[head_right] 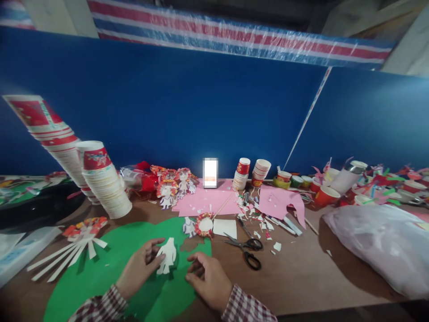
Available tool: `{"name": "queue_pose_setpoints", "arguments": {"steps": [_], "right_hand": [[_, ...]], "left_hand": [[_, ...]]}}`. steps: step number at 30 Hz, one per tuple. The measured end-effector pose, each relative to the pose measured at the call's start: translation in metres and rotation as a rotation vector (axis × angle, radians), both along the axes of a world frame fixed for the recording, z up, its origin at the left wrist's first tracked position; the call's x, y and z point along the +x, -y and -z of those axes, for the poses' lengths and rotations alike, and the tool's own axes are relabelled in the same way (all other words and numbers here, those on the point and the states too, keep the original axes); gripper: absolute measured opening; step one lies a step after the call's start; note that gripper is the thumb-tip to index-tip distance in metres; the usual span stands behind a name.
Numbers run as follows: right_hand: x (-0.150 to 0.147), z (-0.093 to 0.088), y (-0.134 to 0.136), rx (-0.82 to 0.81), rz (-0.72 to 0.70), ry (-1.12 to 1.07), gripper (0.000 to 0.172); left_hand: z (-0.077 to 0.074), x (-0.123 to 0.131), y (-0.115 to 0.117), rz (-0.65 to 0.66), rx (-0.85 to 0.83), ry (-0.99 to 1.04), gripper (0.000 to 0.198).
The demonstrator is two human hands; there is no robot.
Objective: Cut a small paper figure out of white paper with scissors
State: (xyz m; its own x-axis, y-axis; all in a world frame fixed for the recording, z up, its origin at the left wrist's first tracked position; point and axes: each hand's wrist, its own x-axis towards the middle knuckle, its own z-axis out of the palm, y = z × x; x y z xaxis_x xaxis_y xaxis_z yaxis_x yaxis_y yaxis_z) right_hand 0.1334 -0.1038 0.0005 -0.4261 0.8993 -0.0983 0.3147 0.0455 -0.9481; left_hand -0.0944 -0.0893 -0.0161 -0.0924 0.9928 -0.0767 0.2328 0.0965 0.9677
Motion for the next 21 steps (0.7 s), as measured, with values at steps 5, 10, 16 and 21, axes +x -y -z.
{"name": "queue_pose_setpoints", "arguments": {"steps": [5, 10, 16, 21], "right_hand": [[0.008, 0.003, 0.005, 0.009, 0.008, 0.036, 0.030], [0.013, 0.001, 0.003, 0.022, 0.016, 0.059, 0.028], [0.010, 0.001, 0.001, 0.071, -0.003, 0.094, 0.025], [0.007, -0.001, 0.007, 0.392, -0.060, 0.328, 0.026]], "left_hand": [[0.009, 0.004, 0.004, 0.003, 0.023, -0.123, 0.046], [0.009, -0.001, 0.011, 0.018, 0.168, -0.405, 0.038], [0.017, -0.008, 0.014, 0.023, 0.359, -0.779, 0.031], [0.022, -0.011, 0.018, 0.098, 0.472, -0.879, 0.029]]}}
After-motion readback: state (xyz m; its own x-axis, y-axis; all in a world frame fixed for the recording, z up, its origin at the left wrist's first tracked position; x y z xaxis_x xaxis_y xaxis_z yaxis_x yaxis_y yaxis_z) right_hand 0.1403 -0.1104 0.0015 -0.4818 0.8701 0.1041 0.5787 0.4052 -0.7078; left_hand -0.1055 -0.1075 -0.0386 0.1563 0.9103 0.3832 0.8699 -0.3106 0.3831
